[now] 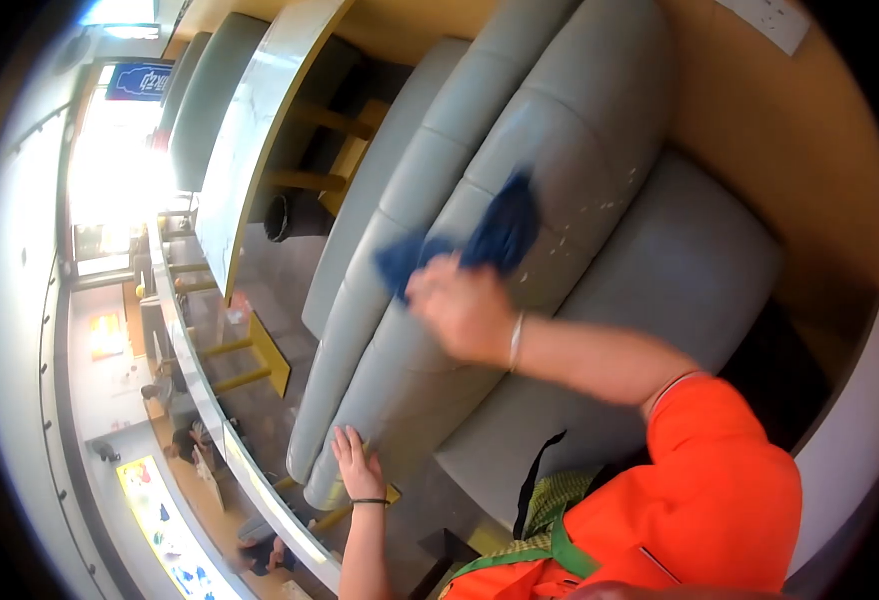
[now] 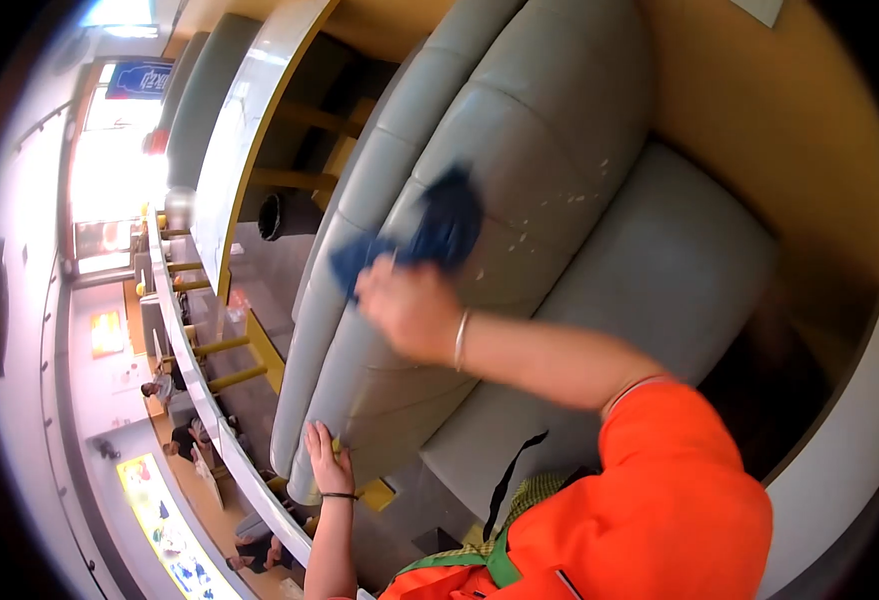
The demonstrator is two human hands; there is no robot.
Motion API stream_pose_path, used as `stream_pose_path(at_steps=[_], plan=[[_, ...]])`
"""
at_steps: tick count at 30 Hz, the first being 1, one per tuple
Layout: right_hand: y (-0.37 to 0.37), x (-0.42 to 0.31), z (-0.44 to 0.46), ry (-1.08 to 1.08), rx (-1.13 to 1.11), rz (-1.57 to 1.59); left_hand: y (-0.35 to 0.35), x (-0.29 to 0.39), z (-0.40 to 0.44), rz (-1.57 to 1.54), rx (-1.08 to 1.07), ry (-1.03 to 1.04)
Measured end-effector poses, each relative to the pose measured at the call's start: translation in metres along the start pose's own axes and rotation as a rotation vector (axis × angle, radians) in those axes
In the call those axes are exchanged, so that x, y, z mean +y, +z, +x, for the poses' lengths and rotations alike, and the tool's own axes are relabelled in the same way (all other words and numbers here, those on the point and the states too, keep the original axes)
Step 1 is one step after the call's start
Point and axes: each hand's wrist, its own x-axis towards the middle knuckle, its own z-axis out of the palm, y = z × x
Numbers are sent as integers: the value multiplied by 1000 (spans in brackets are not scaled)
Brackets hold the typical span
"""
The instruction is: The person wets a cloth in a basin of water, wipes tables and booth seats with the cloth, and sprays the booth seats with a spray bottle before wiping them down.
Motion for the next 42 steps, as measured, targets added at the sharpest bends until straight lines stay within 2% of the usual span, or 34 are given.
stream_pose_path(at_steps=[2, 4, 6, 7, 8, 9, 10, 11, 12, 13, 14, 16, 18, 19, 20, 21, 23, 24, 25, 26, 28, 30, 31, 32, 33, 34, 36, 37, 38, 40, 41, 42], plan=[[44, -61, -43, -18, -151, 134, 3, 2, 3, -8, 49, 71], [63, -97, -70, -41, -111, 246, 2, -7, 1, 13, 44, 101], [63, -70, -80, -202, -287, 173, 1, -5, 3, -24, 10, 82], [36, -43, -53, -257, -609, 68, -2, -3, 4, -27, -13, 62], [15, -9, -45, -285, -264, 47, -3, -2, 4, -32, -20, 61], [-21, 23, -24, -439, -288, -56, -3, -1, 6, -27, -30, 60], [-56, 38, -5, -155, -442, -135, -5, -1, 6, -19, -37, 55], [-83, 62, 2, -132, -367, -340, -5, -1, 5, -21, -34, 55], [-104, 99, 2, -112, -155, -394, -4, 0, 3, -31, -40, 25], [-123, 137, 1, -123, 73, -585, -2, 1, 4, -38, -47, 2], [-141, 177, 5, 13, 173, -751, -2, -1, 3, -31, -55, 18], [-173, 229, 10, 104, 456, -824, 2, -5, 2, -15, -36, 51], [-162, 204, 17, 113, 476, -751, 4, -5, 7, -7, -38, 71], [-140, 158, 15, 231, 256, -504, 5, -1, 8, -7, -31, 70], [-97, 128, -17, 205, 265, -546, -1, 1, 5, 1, -37, 71], [-55, 99, -48, 311, 305, -207, 0, 1, 6, 2, -43, 82], [12, 25, -114, 675, -282, 258, 4, 7, 9, -12, -80, 3], [18, -9, -123, 628, -582, 291, 4, 3, 6, 3, -90, 14], [41, -14, -155, 346, -366, 225, 4, -2, 4, 11, -82, 29], [61, 0, -182, 60, -148, 145, 8, -3, 8, 13, -68, 47], [41, 50, -173, 591, -219, 418, 10, -5, 9, 39, -82, 42], [-42, 152, -118, 830, -733, -145, 11, -1, 12, 59, -99, -16], [-68, 211, -109, 970, -59, -504, 13, 2, 11, 83, -96, -10], [-104, 270, -101, 689, 522, -560, 19, 5, 14, 82, -98, 6], [-133, 320, -91, 602, 728, -547, 19, 6, 13, 99, -88, 5], [-130, 318, -94, 615, 739, -543, 18, 7, 11, 121, -75, 2], [-114, 292, -99, 542, 706, -234, 19, -2, 8, 143, -90, -10], [-83, 245, -117, 685, 568, -76, 22, -4, 7, 115, -87, -8], [-37, 193, -139, 674, 543, 69, 24, -4, 7, 90, -91, 0], [47, 79, -179, 495, 385, 72, 23, -1, 8, 102, -117, -6], [76, 29, -199, 413, -191, 154, 21, 1, 7, 105, -152, -36], [93, 13, -214, 269, 114, 157, 18, 0, 9, 109, -184, -67]])
